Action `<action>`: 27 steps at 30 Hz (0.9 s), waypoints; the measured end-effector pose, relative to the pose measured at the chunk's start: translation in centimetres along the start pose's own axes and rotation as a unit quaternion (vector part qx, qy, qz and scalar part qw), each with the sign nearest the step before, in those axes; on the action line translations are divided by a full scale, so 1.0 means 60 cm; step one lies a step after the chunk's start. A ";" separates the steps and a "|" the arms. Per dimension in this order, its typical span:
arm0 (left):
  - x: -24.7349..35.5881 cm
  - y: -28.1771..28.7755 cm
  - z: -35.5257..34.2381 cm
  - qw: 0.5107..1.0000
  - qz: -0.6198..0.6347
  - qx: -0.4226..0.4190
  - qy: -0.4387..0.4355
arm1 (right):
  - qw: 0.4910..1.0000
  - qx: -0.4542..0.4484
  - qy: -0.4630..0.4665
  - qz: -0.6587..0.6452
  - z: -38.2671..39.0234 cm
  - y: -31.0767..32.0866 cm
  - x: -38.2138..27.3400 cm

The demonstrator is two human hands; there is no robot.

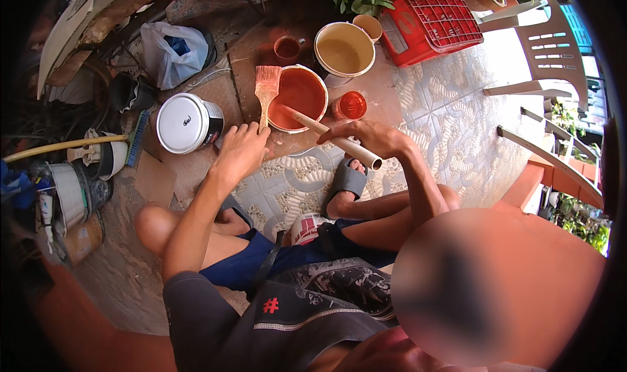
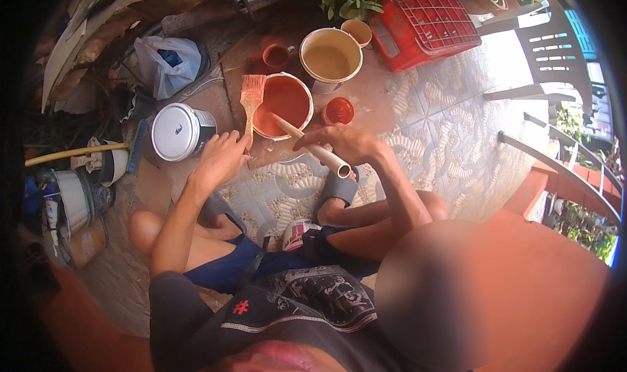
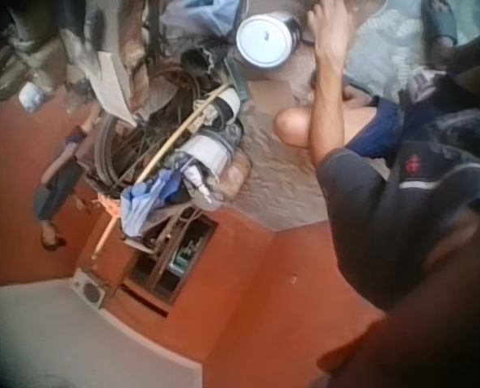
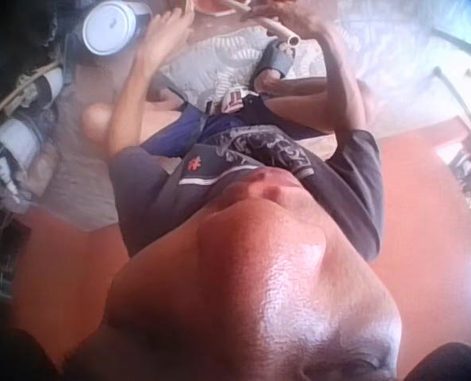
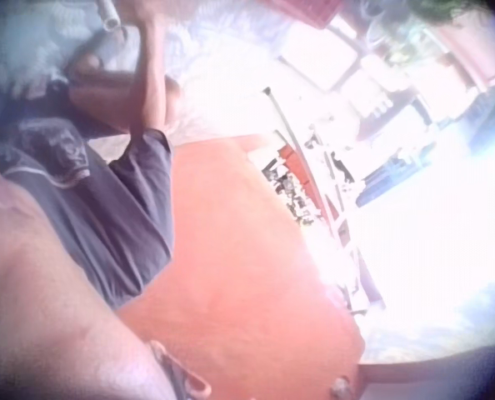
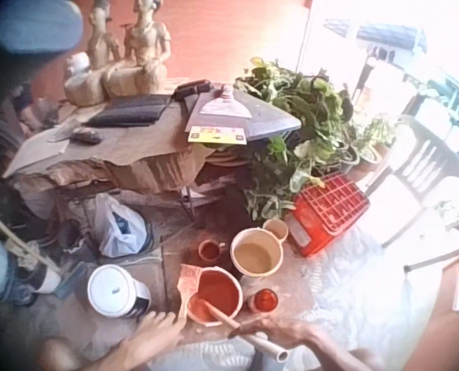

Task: The person sits on the floor and stirs red paint in a bucket using a wooden stick. They then transfer some of the red paint into a smaller container and stir it again.

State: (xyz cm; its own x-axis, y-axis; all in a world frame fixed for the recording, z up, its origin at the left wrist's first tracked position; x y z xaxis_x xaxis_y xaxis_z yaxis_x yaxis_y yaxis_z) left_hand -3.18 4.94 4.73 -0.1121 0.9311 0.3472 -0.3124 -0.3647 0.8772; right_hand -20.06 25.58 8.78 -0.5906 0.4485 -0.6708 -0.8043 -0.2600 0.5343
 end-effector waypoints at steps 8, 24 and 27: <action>0.012 0.019 -0.006 0.999 0.025 0.028 -0.017 | 0.996 0.035 -0.011 -0.085 0.037 0.031 0.028; 0.008 0.034 -0.020 0.997 0.028 0.073 -0.014 | 0.822 0.399 -0.278 -0.295 -0.086 0.185 0.511; 0.003 0.029 -0.014 0.998 0.023 0.058 0.000 | 0.787 0.417 -0.292 -0.348 -0.160 0.205 0.532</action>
State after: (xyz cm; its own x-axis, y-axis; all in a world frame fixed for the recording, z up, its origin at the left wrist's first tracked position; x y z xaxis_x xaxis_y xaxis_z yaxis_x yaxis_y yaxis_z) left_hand -4.57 4.49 6.05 -0.1236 0.9134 0.3878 -0.1951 -0.4055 0.8930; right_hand -49.41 28.48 -10.98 0.3012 0.6137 -0.7298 -0.4533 0.7655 0.4566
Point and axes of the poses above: each hand's wrist, its own z-axis away from the middle knuckle, its own y-axis out of the back of the hand, x = y × z, the point moved 4 cm from there along -z, towards the middle knuckle, and after that the axes turned 7 degrees about z, right-handed, at the moved point
